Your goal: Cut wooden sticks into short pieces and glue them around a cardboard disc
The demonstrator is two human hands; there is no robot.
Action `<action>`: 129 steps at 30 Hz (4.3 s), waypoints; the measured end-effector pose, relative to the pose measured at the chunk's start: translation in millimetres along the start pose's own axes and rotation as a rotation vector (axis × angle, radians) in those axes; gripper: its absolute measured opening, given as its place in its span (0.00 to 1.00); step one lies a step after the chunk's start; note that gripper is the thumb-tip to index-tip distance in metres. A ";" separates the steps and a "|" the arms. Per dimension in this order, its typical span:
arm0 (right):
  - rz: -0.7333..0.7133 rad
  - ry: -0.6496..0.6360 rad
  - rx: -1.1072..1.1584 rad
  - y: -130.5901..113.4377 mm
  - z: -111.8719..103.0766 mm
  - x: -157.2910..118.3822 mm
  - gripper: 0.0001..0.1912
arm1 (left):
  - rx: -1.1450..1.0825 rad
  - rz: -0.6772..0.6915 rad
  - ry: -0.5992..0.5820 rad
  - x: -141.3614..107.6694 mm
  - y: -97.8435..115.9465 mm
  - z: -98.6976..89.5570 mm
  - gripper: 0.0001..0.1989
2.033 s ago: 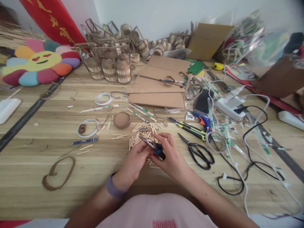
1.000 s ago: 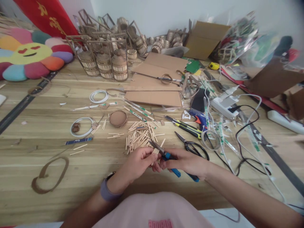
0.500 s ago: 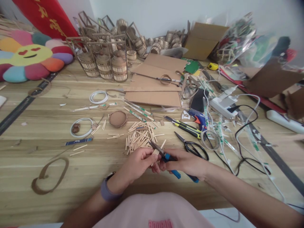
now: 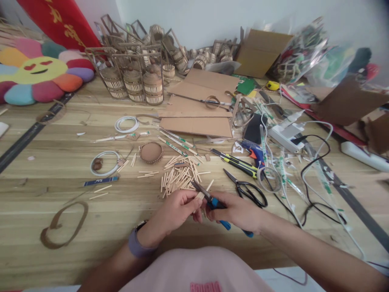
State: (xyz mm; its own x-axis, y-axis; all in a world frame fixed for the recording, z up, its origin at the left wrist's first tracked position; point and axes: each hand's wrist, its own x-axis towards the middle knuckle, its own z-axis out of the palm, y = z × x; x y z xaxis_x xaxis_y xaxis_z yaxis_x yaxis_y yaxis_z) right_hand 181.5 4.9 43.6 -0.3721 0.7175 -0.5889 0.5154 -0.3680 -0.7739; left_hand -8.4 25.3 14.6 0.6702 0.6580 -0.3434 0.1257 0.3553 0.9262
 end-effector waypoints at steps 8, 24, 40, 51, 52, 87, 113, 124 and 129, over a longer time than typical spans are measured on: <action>-0.136 0.063 -0.123 7.0 4.2 5.3 0.03 | 0.089 0.019 0.010 -0.1 -2.3 -1.4 0.20; 0.003 -0.080 0.275 2.0 1.8 1.5 0.11 | 0.023 -0.058 0.064 -3.4 1.9 -0.4 0.22; -0.053 -0.019 0.086 9.0 8.0 7.6 0.05 | 0.005 -0.050 0.030 -2.8 -6.9 -1.6 0.23; -0.215 0.503 -0.214 15.1 -13.3 2.0 0.12 | 0.241 0.025 0.135 -4.6 4.0 -10.9 0.19; -0.288 0.588 -0.296 15.1 -13.9 2.8 0.13 | 0.289 0.011 0.121 -4.5 4.2 -10.7 0.18; -0.343 0.258 -0.565 -15.6 -7.2 22.9 0.06 | -0.116 -0.110 0.073 6.8 -13.5 -7.6 0.28; -0.042 0.527 -0.650 3.4 13.8 39.7 0.08 | 0.045 0.020 0.362 2.9 3.3 -11.0 0.17; -0.044 0.550 -0.718 7.9 18.6 41.9 0.10 | 0.103 0.053 0.379 2.6 1.0 -13.5 0.15; -0.066 0.540 -0.715 13.1 20.2 43.7 0.09 | 0.124 0.080 0.378 2.2 0.8 -14.1 0.15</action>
State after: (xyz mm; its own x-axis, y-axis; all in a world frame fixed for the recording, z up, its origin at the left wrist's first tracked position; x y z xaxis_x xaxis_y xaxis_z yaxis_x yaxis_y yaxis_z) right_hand 156.4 19.5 3.1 -0.0971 0.9709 -0.2191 0.9304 0.0104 -0.3665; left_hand -17.2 36.3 12.4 0.3685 0.8862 -0.2808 0.1870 0.2252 0.9562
